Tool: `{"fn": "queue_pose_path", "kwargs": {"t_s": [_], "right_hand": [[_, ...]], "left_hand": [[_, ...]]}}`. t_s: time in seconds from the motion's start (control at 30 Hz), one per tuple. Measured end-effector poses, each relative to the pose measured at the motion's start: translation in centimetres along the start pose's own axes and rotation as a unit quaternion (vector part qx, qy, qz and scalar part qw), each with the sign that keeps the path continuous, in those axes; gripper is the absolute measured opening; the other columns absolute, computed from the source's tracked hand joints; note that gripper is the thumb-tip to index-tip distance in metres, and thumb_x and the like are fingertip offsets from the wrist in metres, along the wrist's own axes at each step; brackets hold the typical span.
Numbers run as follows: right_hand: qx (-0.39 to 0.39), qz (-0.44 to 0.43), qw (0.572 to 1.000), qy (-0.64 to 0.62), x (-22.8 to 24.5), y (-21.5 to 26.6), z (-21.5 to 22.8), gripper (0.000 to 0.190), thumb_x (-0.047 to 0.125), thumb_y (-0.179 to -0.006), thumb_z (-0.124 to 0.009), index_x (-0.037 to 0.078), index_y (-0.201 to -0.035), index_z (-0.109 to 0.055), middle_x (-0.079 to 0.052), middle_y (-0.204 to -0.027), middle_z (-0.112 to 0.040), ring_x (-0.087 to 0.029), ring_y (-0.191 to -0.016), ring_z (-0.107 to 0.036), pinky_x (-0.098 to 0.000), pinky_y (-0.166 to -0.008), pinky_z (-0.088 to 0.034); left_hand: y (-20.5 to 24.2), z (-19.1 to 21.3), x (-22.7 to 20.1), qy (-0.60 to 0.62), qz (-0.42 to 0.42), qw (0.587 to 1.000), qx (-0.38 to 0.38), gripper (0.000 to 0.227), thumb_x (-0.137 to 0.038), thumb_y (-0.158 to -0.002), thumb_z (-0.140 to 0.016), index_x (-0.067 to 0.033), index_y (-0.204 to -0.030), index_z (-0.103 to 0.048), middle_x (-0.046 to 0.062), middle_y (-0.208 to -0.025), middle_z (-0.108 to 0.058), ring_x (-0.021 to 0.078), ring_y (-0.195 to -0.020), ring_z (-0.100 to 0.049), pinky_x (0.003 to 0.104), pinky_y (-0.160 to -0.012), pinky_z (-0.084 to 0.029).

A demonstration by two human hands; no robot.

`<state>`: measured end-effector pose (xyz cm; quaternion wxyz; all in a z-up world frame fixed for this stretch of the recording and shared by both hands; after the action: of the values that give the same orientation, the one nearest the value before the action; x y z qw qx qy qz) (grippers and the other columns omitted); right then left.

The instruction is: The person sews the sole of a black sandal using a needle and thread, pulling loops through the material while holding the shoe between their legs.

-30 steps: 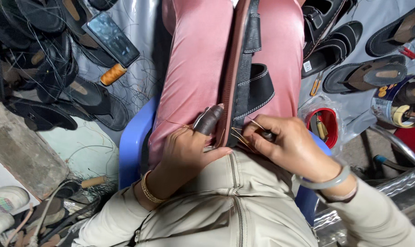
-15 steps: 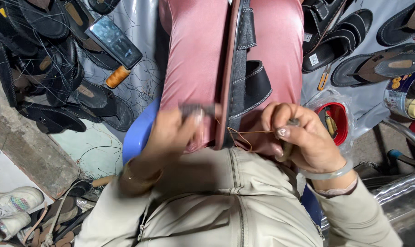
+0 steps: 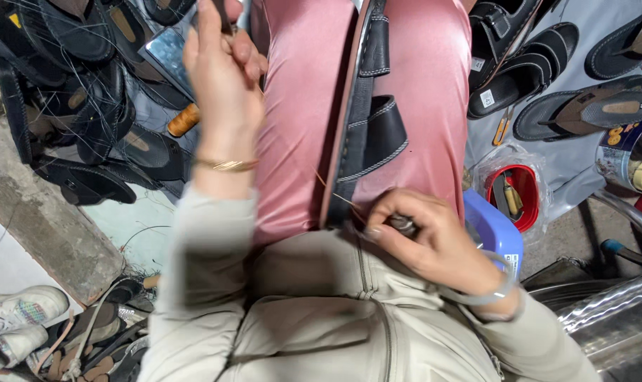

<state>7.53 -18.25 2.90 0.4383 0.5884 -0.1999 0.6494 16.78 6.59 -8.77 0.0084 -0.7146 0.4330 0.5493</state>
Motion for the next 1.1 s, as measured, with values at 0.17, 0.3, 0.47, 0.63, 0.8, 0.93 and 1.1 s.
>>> {"fn": "queue_pose_path", "kwargs": {"t_s": [0.17,0.3,0.47,0.63,0.8,0.93,1.1], "right_hand": [[-0.012,0.013,0.958,0.287,2.1,2.0,3.6,0.032,0.024,-0.091,-0.046,0.005,-0.116,-0.049,-0.009,-0.109,-0.057,-0.024,-0.1,-0.058,-0.0343,-0.078,-0.049],[0.055,0.045,0.915,0.398,1.0,2.0,2.4,0.039,0.028,-0.086,-0.056,0.02,-0.125,-0.054,0.002,-0.081,-0.057,-0.015,-0.063,-0.06,-0.0323,-0.043,-0.048],[0.07,0.043,0.896,0.437,0.7,1.0,2.0,0.038,0.032,-0.086,-0.057,0.028,-0.124,-0.056,0.003,-0.069,-0.052,-0.015,-0.054,-0.056,-0.0334,-0.038,-0.041],[0.088,0.03,0.872,0.481,1.6,0.1,1.9,0.041,0.042,-0.083,-0.057,0.033,-0.123,-0.056,0.003,-0.065,-0.05,-0.019,-0.045,-0.052,-0.0362,-0.032,-0.04],[0.097,0.083,0.82,0.558,2.5,-0.3,2.1,0.04,0.048,-0.082,-0.058,0.037,-0.12,-0.057,0.007,-0.07,-0.053,-0.013,-0.047,-0.056,-0.0336,-0.027,-0.038],[0.114,0.097,0.782,0.604,1.9,-0.5,1.4,0.037,0.049,-0.083,-0.055,0.035,-0.117,-0.055,0.006,-0.073,-0.053,-0.014,-0.042,-0.057,-0.0301,-0.028,-0.038],[0.108,0.121,0.83,0.534,-0.4,-0.9,-0.1,0.018,0.029,-0.088,-0.057,0.019,-0.103,-0.054,-0.002,-0.079,-0.054,-0.014,-0.039,-0.05,-0.0311,-0.024,-0.031]], "left_hand": [[1.3,2.8,-6.2,-0.516,0.072,0.815,0.254,0.021,-0.025,-0.096,-0.046,-0.0137,-0.104,-0.062,0.0,-0.094,-0.066,0.0016,-0.087,-0.063,0.011,-0.066,-0.052],[5.0,2.5,-7.7,-0.716,-0.404,0.508,0.257,0.034,-0.02,-0.08,-0.07,0.0083,-0.099,-0.069,0.028,-0.113,-0.056,0.0418,-0.102,-0.051,0.048,-0.086,-0.043],[13.4,-0.4,-1.2,-0.616,-0.161,0.517,0.571,0.095,-0.075,-0.069,-0.043,-0.0218,-0.145,-0.018,0.01,-0.153,-0.012,0.0333,-0.139,0.007,0.072,-0.099,0.01],[13.7,-0.6,-0.5,-0.587,-0.192,0.552,0.56,0.096,-0.077,-0.067,-0.039,-0.0214,-0.145,-0.023,0.008,-0.153,-0.02,0.0343,-0.142,0.003,0.071,-0.102,0.01],[13.8,-0.7,-0.1,-0.602,-0.198,0.541,0.553,0.101,-0.079,-0.062,-0.039,-0.0172,-0.141,-0.036,0.005,-0.151,-0.021,0.0338,-0.138,0.005,0.07,-0.099,0.012],[13.9,-0.7,0.6,-0.64,-0.232,0.511,0.525,0.106,-0.081,-0.058,-0.055,-0.0252,-0.144,-0.028,0.002,-0.152,-0.021,0.0335,-0.139,0.004,0.076,-0.096,0.004],[14.3,-0.6,0.9,-0.666,-0.261,0.495,0.493,0.119,-0.079,-0.051,-0.076,-0.0292,-0.144,-0.023,-0.003,-0.152,-0.022,0.0327,-0.139,0.005,0.076,-0.097,0.003]]}}
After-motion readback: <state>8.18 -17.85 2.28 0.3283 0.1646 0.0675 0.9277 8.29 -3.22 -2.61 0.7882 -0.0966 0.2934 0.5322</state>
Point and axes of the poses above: each hand's wrist, its own y-axis away from the middle knuckle, its own z-axis out of the back of the hand, x = y × z, the point moved 6 cm from there along -y, towards the middle knuckle
